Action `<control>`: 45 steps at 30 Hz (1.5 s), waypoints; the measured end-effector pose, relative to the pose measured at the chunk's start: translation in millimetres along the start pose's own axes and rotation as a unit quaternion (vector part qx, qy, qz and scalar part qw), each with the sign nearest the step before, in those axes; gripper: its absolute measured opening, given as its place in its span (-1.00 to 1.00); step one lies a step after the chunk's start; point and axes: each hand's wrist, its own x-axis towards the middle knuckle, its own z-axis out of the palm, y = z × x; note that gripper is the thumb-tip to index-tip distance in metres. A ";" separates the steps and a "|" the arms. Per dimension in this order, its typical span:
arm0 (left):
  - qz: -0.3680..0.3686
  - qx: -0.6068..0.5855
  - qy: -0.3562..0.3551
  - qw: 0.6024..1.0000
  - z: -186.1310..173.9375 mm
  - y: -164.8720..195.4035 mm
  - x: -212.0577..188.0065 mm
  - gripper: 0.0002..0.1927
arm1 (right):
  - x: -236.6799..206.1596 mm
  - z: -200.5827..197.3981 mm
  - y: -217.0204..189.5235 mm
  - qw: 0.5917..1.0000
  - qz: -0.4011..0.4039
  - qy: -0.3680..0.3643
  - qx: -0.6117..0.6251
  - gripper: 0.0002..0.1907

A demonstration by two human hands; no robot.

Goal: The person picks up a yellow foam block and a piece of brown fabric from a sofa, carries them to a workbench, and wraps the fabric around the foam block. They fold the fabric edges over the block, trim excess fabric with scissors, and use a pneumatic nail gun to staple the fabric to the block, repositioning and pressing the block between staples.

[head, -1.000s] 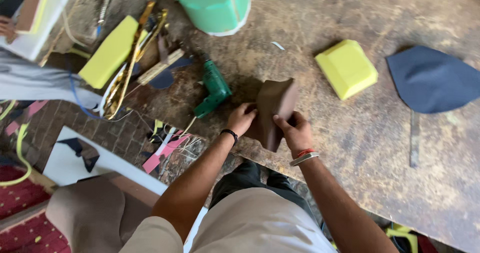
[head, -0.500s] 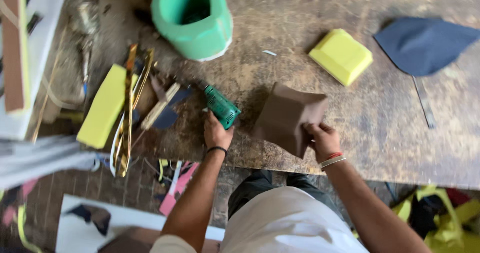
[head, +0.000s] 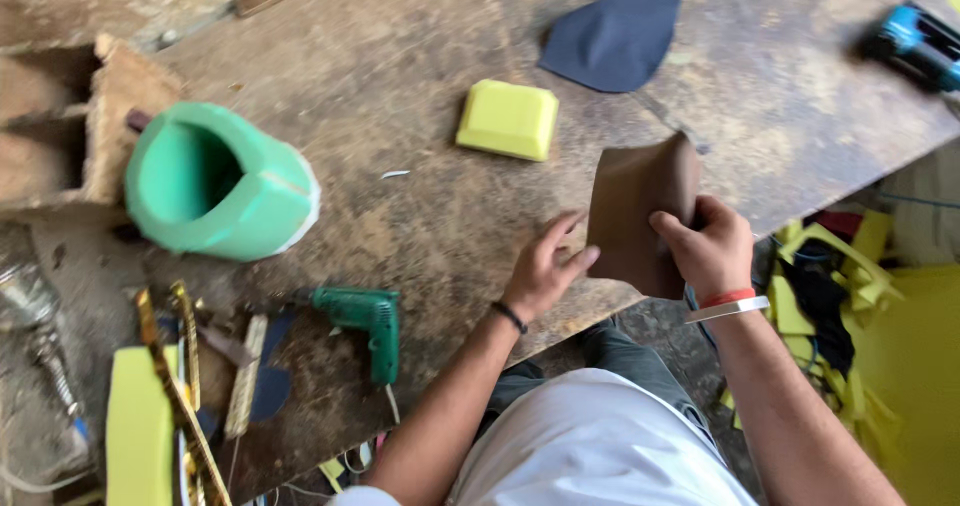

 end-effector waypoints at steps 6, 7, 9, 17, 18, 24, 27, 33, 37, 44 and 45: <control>-0.062 -0.108 0.007 0.992 69.0 -1.6 73.6 -0.12 | 29.4 -14.7 -0.7 0.974 -0.037 -0.044 -0.220 -0.60; -0.072 -0.106 0.038 0.991 77.2 -9.9 80.4 -0.13 | 40.3 -8.7 4.4 0.968 -0.041 -0.073 -0.236 -0.59; -0.106 -0.077 0.102 0.986 91.6 -27.1 85.4 -0.17 | 57.3 2.6 19.6 0.984 -0.041 -0.098 -0.142 -0.53; -0.116 -0.063 0.219 0.967 99.4 -33.3 113.4 -0.13 | 136.2 6.8 62.7 0.894 0.125 -0.389 0.182 -0.74; -0.128 -0.061 0.219 0.966 98.6 -29.0 113.7 -0.13 | 142.0 5.8 63.1 0.858 0.174 -0.420 0.238 -0.76; -0.113 -0.105 0.225 0.962 109.0 -20.3 120.9 -0.07 | 149.2 43.6 64.2 0.921 0.196 -0.286 0.179 -0.75; -0.083 -0.141 0.222 0.961 111.0 -27.0 121.7 -0.07 | 144.8 68.5 75.9 0.931 -0.002 -0.245 0.271 -0.72; -0.065 -0.265 0.233 0.933 110.3 -40.5 122.7 -0.05 | 134.8 85.8 96.9 0.952 -0.046 -0.182 0.243 -0.74; -0.026 -0.160 0.219 0.962 108.3 -41.9 121.3 -0.05 | 128.6 94.4 98.5 0.970 -0.059 -0.158 0.173 -0.75; -0.074 0.098 0.182 0.976 99.4 -27.5 119.5 -0.18 | 126.5 101.1 100.6 0.978 -0.044 -0.140 0.146 -0.74; -0.066 0.135 0.180 0.972 101.8 -22.0 120.2 -0.21 | 127.6 99.3 101.3 0.978 -0.039 -0.141 0.148 -0.74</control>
